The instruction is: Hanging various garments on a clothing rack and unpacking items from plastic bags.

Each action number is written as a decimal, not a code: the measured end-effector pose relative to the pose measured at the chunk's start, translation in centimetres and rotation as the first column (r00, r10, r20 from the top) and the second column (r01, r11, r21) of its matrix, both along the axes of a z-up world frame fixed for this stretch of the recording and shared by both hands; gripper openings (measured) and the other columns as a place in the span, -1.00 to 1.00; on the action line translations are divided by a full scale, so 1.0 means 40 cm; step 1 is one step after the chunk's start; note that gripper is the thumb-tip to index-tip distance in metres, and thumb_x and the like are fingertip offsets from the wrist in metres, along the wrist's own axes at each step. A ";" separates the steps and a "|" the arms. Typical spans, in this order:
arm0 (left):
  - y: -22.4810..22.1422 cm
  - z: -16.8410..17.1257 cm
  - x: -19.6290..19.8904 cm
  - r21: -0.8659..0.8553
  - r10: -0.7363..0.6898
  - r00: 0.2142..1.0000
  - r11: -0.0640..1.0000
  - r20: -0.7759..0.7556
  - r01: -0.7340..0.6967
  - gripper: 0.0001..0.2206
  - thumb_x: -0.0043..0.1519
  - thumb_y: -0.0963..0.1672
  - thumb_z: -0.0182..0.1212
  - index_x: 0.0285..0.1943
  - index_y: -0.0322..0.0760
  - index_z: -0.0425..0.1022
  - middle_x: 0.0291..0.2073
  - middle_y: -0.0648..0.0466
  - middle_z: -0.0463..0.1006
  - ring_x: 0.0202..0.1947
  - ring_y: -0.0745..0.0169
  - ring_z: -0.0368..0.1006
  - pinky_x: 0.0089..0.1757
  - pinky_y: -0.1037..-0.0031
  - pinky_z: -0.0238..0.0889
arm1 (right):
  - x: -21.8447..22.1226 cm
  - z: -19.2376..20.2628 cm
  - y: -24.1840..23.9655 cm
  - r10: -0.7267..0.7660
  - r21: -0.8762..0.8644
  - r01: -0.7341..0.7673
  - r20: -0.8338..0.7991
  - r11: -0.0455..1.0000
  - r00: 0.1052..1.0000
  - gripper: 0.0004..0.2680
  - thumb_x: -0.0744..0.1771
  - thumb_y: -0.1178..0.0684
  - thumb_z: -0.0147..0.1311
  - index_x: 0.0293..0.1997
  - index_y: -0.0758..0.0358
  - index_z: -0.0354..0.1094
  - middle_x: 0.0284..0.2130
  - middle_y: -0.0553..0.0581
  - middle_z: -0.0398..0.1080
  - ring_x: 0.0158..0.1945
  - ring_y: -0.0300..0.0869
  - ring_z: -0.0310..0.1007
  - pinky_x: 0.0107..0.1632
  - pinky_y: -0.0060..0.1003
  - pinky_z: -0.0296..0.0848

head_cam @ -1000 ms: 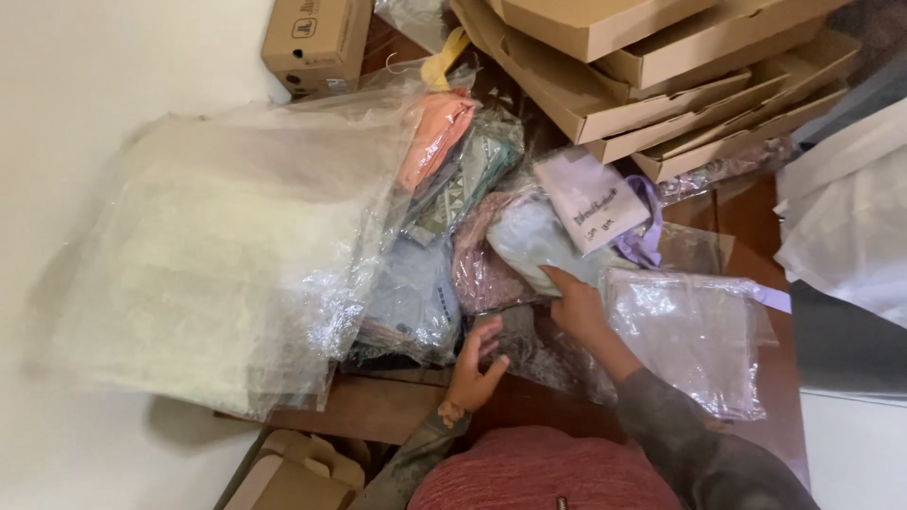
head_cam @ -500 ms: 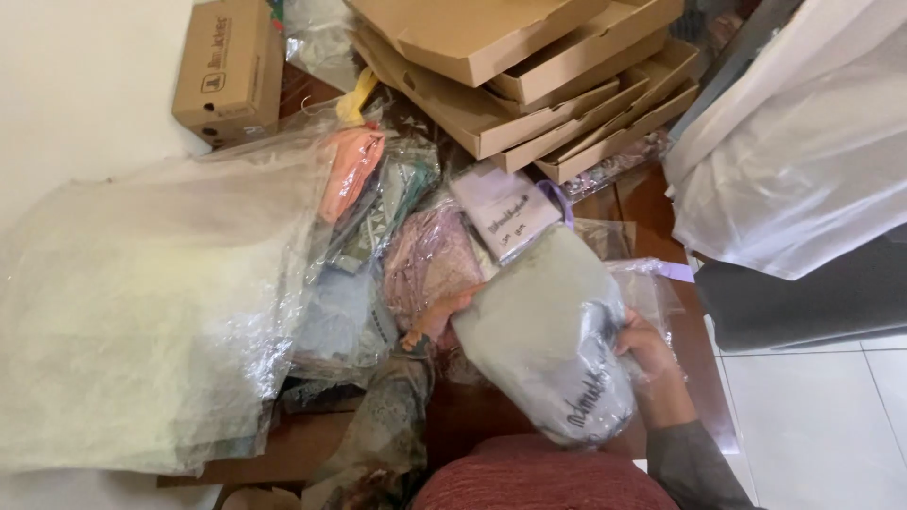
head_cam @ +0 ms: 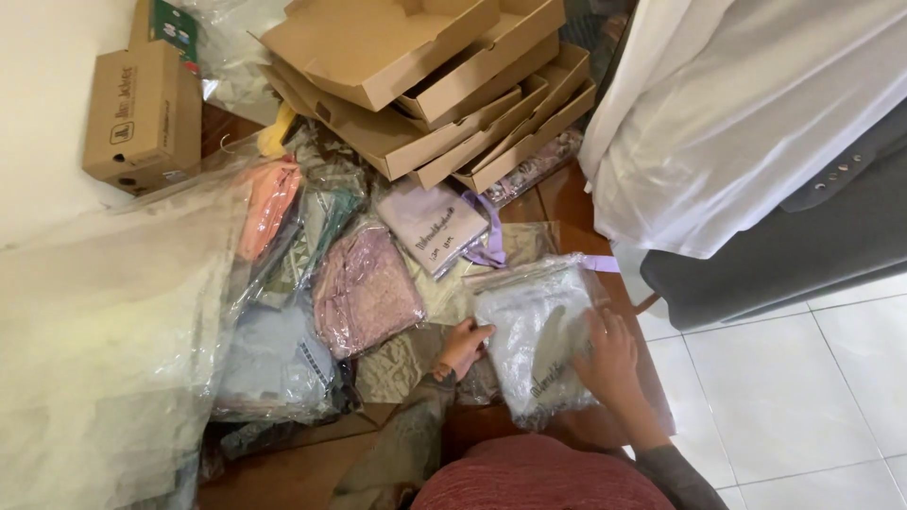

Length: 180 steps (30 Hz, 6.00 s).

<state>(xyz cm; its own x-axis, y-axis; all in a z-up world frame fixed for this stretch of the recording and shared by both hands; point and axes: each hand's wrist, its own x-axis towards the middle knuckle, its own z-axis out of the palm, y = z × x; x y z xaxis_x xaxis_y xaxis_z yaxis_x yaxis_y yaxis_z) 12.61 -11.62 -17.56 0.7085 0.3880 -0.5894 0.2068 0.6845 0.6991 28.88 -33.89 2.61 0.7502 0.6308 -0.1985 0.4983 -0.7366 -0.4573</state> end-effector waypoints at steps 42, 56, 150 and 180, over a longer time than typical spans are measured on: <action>0.491 0.713 -1.006 0.973 0.290 0.946 0.213 -0.145 0.084 -0.58 0.31 -0.22 0.13 0.39 -0.27 0.31 0.42 -0.18 0.30 0.42 -0.07 0.23 0.30 0.30 0.10 | -0.563 -0.058 0.549 0.823 0.458 -0.768 0.128 0.446 0.554 -0.48 0.28 -0.03 0.21 0.40 0.25 0.14 0.40 0.49 0.06 0.46 0.33 0.01 0.44 0.07 0.04; 0.436 0.625 -1.010 0.996 0.176 0.981 0.042 -0.080 0.074 -0.68 0.29 -0.26 0.07 0.23 -0.25 0.42 0.42 -0.11 0.32 0.40 -0.06 0.28 0.21 0.31 0.26 | -0.750 -0.052 0.770 0.849 0.223 -0.910 0.336 0.349 0.408 -0.22 0.11 0.13 0.39 0.49 -0.04 -0.02 0.48 0.40 -0.12 0.46 0.52 -0.13 0.40 0.23 0.13; 0.043 0.447 -0.496 -0.197 0.455 0.710 0.886 0.538 -0.419 -0.18 0.06 0.11 0.31 0.46 -0.35 0.17 0.29 -0.13 0.41 0.24 -0.18 0.37 0.16 0.00 0.29 | 0.049 0.258 0.231 0.678 0.590 -0.335 -0.655 0.735 0.334 -0.42 0.23 -0.05 0.17 0.44 0.14 0.11 0.28 0.25 0.30 -0.09 0.07 0.63 -0.36 -0.12 0.66; 0.163 0.587 -0.608 0.712 0.741 0.650 0.363 0.170 -0.601 -0.69 0.44 -0.03 -0.04 0.03 -0.31 0.56 -0.37 0.13 0.65 -0.71 0.57 0.06 -0.64 0.67 -0.09 | 0.229 -0.387 0.214 0.042 0.371 0.186 -0.528 0.910 0.848 -0.67 0.15 0.14 0.27 -0.04 0.44 0.49 -0.19 0.26 0.56 -0.17 0.02 0.56 -0.10 -0.11 0.52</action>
